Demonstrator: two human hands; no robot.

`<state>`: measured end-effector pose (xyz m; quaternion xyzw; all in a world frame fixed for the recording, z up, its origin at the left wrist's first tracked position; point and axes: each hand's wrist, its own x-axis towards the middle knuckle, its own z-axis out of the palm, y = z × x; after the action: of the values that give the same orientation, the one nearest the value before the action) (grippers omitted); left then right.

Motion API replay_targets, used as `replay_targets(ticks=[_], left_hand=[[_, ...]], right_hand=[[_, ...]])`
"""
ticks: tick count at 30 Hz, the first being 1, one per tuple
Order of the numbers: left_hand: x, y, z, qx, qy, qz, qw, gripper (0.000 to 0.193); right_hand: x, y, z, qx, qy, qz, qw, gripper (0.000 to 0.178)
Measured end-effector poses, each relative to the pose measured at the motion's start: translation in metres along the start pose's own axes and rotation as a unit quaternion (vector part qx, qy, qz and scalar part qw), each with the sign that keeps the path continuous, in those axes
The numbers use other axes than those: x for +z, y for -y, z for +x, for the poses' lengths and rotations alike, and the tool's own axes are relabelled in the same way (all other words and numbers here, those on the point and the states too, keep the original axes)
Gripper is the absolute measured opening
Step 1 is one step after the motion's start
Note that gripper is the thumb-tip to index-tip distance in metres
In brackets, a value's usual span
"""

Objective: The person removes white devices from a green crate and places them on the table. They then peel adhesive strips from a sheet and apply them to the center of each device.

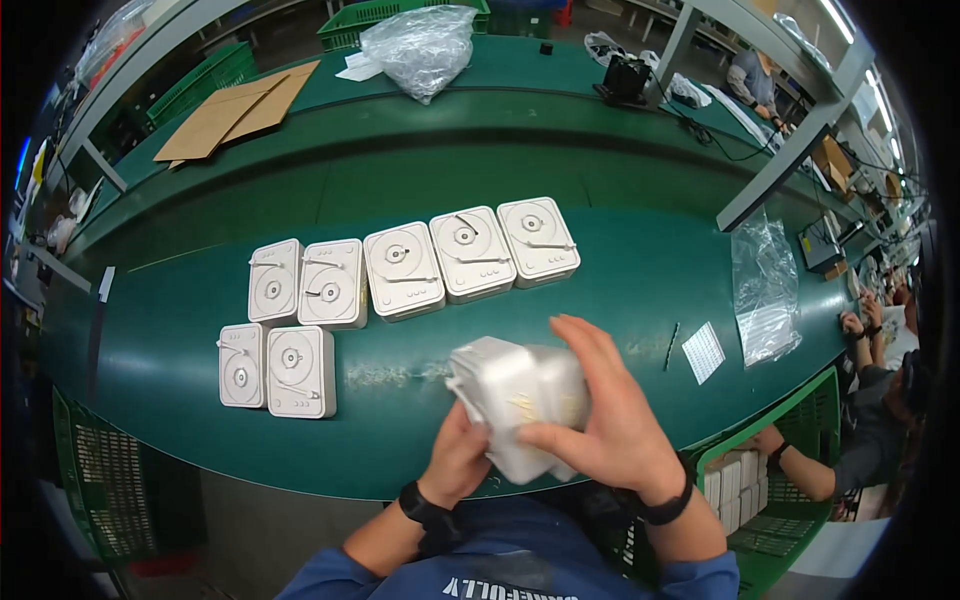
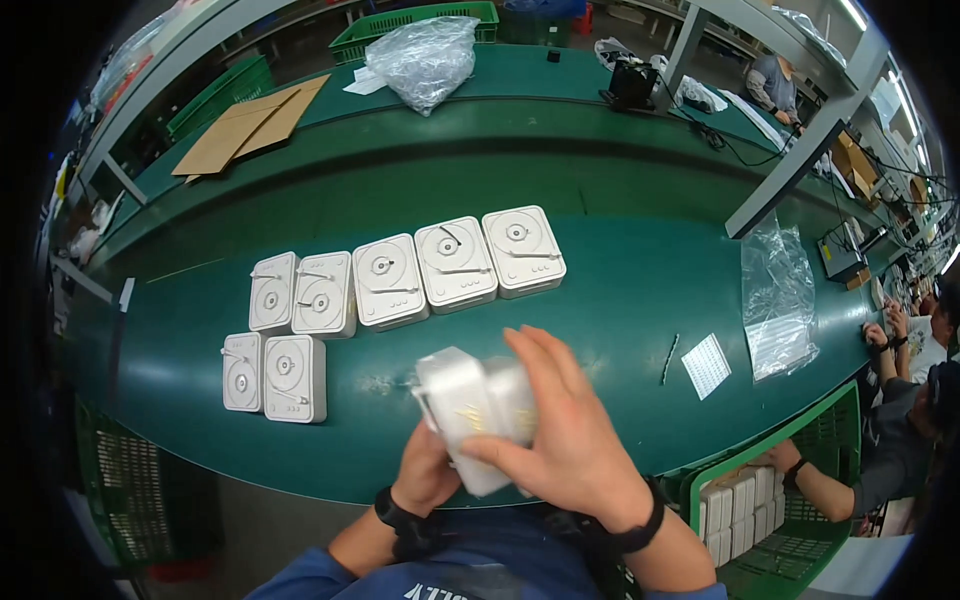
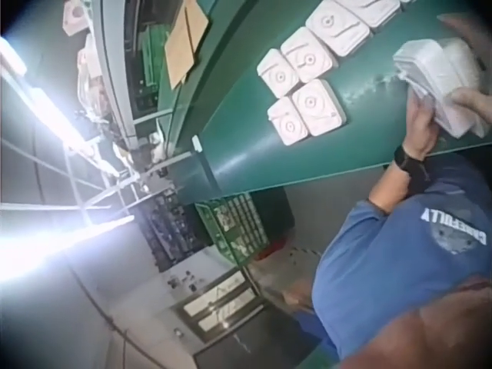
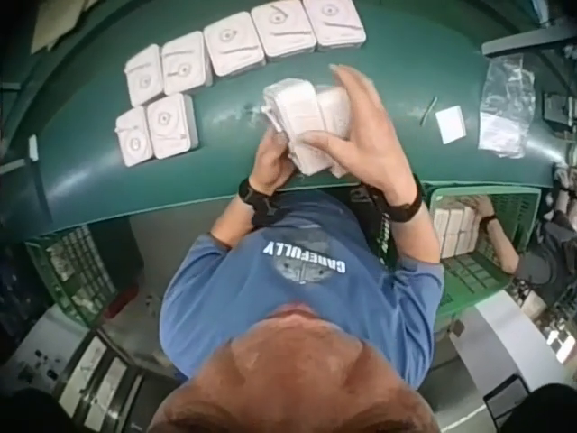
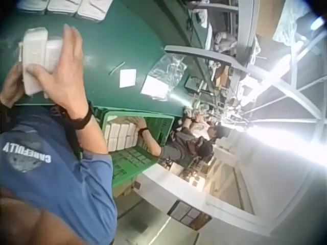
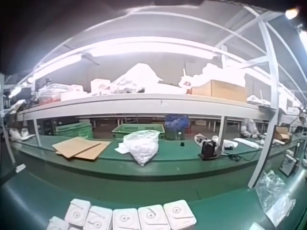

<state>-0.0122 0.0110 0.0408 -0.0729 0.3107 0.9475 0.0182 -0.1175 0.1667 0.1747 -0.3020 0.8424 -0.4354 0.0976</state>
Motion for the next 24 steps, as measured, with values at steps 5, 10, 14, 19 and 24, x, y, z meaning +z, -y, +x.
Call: replay_targets(ticks=[5,10,14,19,24], left_hand=[[-0.032,-0.014,-0.016,-0.023,0.012,-0.149,0.989,0.070],[-0.031,-0.025,-0.015,-0.026,-0.025,-0.048,0.998,0.060],[-0.034,-0.029,-0.011,-0.023,-0.038,0.059,0.997,0.058],[-0.043,-0.032,-0.011,0.075,-0.194,0.159,0.965,0.068],[-0.054,-0.063,-0.019,0.176,-0.322,0.459,0.809,0.074]], right_hand=[[0.053,-0.033,-0.007,0.077,0.036,0.253,0.964,0.074],[0.062,-0.046,-0.020,0.214,0.067,0.569,0.791,0.067],[0.072,-0.065,-0.021,0.247,0.071,0.681,0.686,0.061],[0.059,-0.065,-0.025,0.246,-0.043,0.561,0.789,0.070],[0.057,-0.076,-0.011,0.162,-0.163,-0.146,0.962,0.086]])
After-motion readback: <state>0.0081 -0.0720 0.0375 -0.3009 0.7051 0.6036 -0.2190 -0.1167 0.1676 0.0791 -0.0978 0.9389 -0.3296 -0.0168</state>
